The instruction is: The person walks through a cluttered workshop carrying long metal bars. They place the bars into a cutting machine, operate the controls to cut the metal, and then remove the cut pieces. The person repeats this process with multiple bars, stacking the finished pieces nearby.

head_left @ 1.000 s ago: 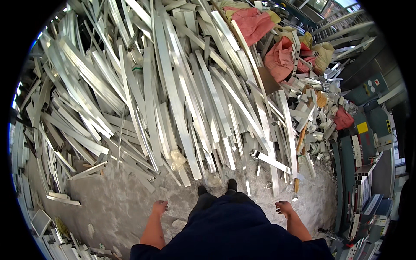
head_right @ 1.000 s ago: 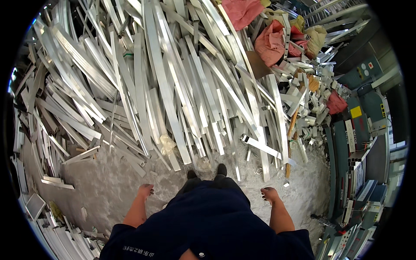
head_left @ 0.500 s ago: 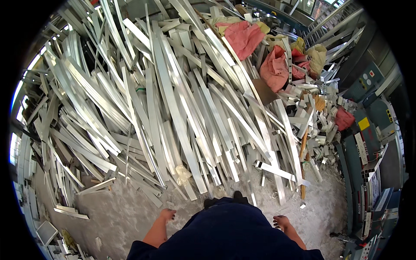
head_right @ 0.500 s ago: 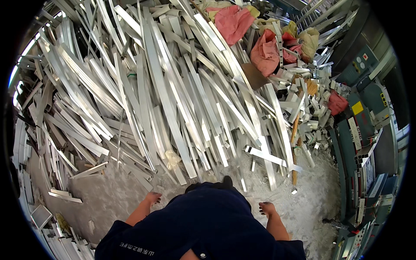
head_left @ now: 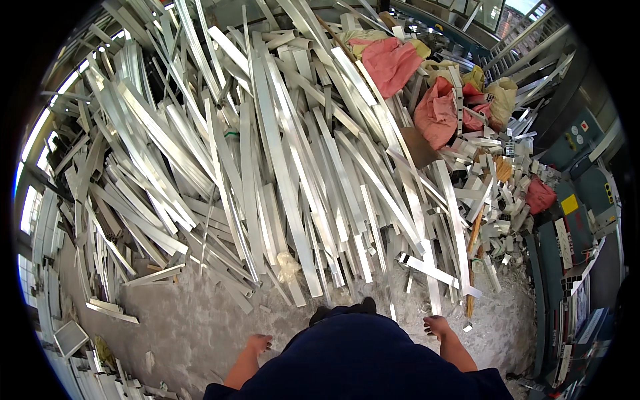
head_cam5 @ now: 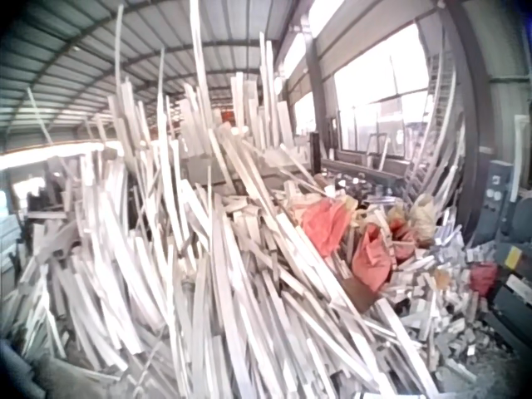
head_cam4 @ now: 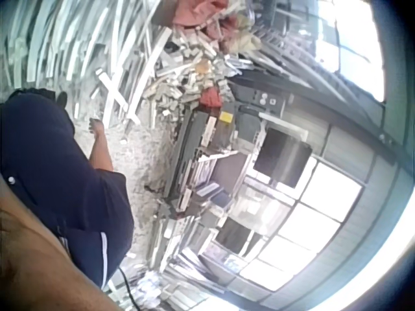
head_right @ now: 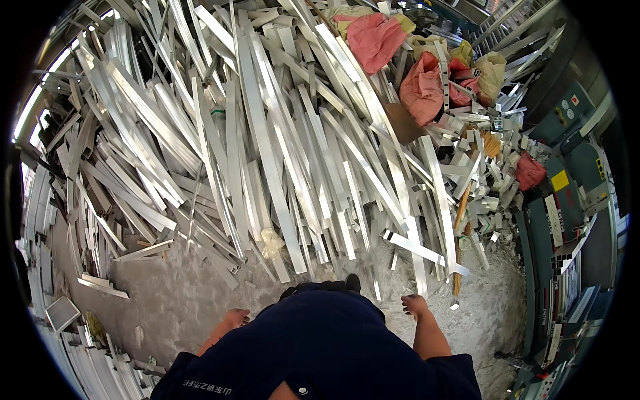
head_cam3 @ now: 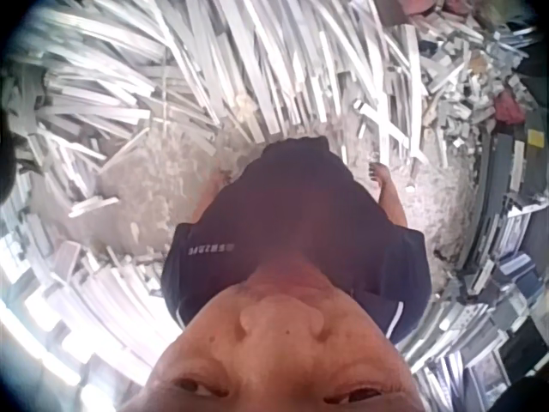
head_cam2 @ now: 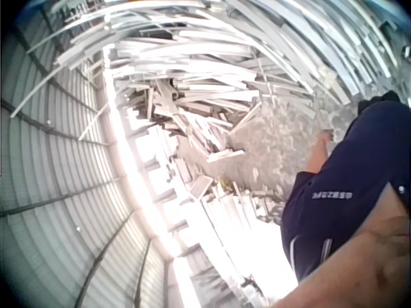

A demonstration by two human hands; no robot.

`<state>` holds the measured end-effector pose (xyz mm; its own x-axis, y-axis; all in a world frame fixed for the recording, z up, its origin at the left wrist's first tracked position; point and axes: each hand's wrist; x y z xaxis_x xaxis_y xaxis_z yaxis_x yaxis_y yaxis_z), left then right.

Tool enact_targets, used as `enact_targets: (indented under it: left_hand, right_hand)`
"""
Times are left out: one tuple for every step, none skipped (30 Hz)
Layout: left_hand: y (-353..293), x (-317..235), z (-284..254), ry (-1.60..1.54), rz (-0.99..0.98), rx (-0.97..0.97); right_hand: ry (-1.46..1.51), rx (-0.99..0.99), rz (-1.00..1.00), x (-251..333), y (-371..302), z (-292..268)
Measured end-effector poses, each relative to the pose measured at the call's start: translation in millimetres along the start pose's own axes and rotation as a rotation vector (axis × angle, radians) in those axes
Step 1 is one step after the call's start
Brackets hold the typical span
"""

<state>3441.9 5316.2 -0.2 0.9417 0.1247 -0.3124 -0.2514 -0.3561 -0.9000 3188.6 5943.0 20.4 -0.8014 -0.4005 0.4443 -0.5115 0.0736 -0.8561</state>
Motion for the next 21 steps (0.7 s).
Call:
enact_targets:
  left_hand:
    - [-3.4, 8.9, 0.9, 0.052, 0.010, 0.008]
    - [-6.1, 14.2, 2.2, 0.105, 0.024, 0.020]
    - [-9.4, 19.9, 3.4, 0.158, 0.039, 0.032]
    - [-13.7, 26.8, 4.4, 0.216, 0.104, 0.040]
    - [-19.2, 33.4, 3.8, 0.275, 0.167, 0.046]
    - [-24.6, 35.7, 3.7, 0.284, 0.157, 0.033]
    - [-30.3, 38.5, 4.1, 0.293, 0.147, 0.022]
    - [-48.2, 17.2, 11.8, 0.260, 0.064, 0.004]
    - [-61.1, 5.3, 14.9, 0.222, -0.019, -0.019]
    - [-60.2, 7.5, 14.3, 0.196, -0.018, -0.028]
    - [-59.9, 9.6, 13.7, 0.173, -0.017, -0.036]
    - [-54.0, 17.8, 11.3, 0.145, -0.015, -0.049]
    - [-46.9, 24.4, 8.9, 0.077, -0.036, -0.048]
    - [-25.8, 37.9, 6.2, 0.018, -0.058, -0.041]
    - [-10.6, 39.1, 7.7, -0.032, -0.076, -0.026]
    - [-6.0, 32.1, 12.2, -0.014, -0.073, -0.020]
    - [-6.2, 22.1, 15.2, 0.000, -0.070, -0.018]
    - [-10.2, 21.2, 15.5, -0.005, -0.072, -0.027]
    - [-13.9, 19.8, 15.7, -0.009, -0.049, -0.039]
    - [-16.0, 17.9, 16.7, -0.009, -0.026, -0.048]
    - [-17.5, 15.4, 17.7, -0.009, -0.002, -0.057]
  right_hand:
    - [0.000, 0.010, -0.011, 6.0, 1.5, 1.4]
    - [-0.002, 0.026, -0.016, 8.2, 4.9, 0.5]
    - [-0.004, 0.043, -0.022, 10.8, 8.8, 0.4]
    - [-0.006, 0.059, -0.028, 12.2, 11.3, -0.2]
    - [-0.008, 0.059, -0.017, 12.3, 12.6, 0.7]
    - [-0.012, 0.062, -0.011, 13.8, 14.2, 2.6]
    - [-0.016, 0.064, -0.005, 15.1, 15.5, 4.0]
    - [-0.022, 0.069, 0.002, 12.0, 18.1, 2.6]
    - [-0.032, 0.080, 0.005, 8.8, 19.5, 2.4]
    - [-0.042, 0.091, 0.008, 5.4, 20.6, 2.5]
    - [-0.048, 0.093, 0.026, 2.0, 22.9, 2.8]
    - [-0.060, 0.096, 0.035, 1.7, 24.6, 4.0]
    - [-0.072, 0.100, 0.044, 1.7, 26.2, 5.2]
    - [-0.078, 0.099, 0.061, -1.5, 26.1, 5.0]
    - [-0.077, 0.085, 0.071, -8.3, 26.2, 1.9]
    - [-0.060, 0.081, 0.081, -16.3, 27.5, -1.5]
    - [-0.045, 0.080, 0.087, -23.5, 29.7, -4.0]
    - [-0.047, 0.092, 0.087, -20.4, 30.6, -4.0]
    - [-0.049, 0.085, 0.080, -18.7, 31.0, -2.0]
    - [-0.038, 0.083, 0.074, -18.2, 30.5, -1.4]
    - [-0.028, 0.080, 0.071, -18.3, 29.8, -0.8]
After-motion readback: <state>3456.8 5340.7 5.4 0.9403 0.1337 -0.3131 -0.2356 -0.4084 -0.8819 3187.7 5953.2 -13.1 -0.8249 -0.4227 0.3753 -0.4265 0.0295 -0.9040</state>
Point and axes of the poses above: each hand's wrist, its own y-axis towards the middle knuckle, its own z-axis out of the palm, x = y × z, and after that the axes turned 1 degree about -z, right-handed
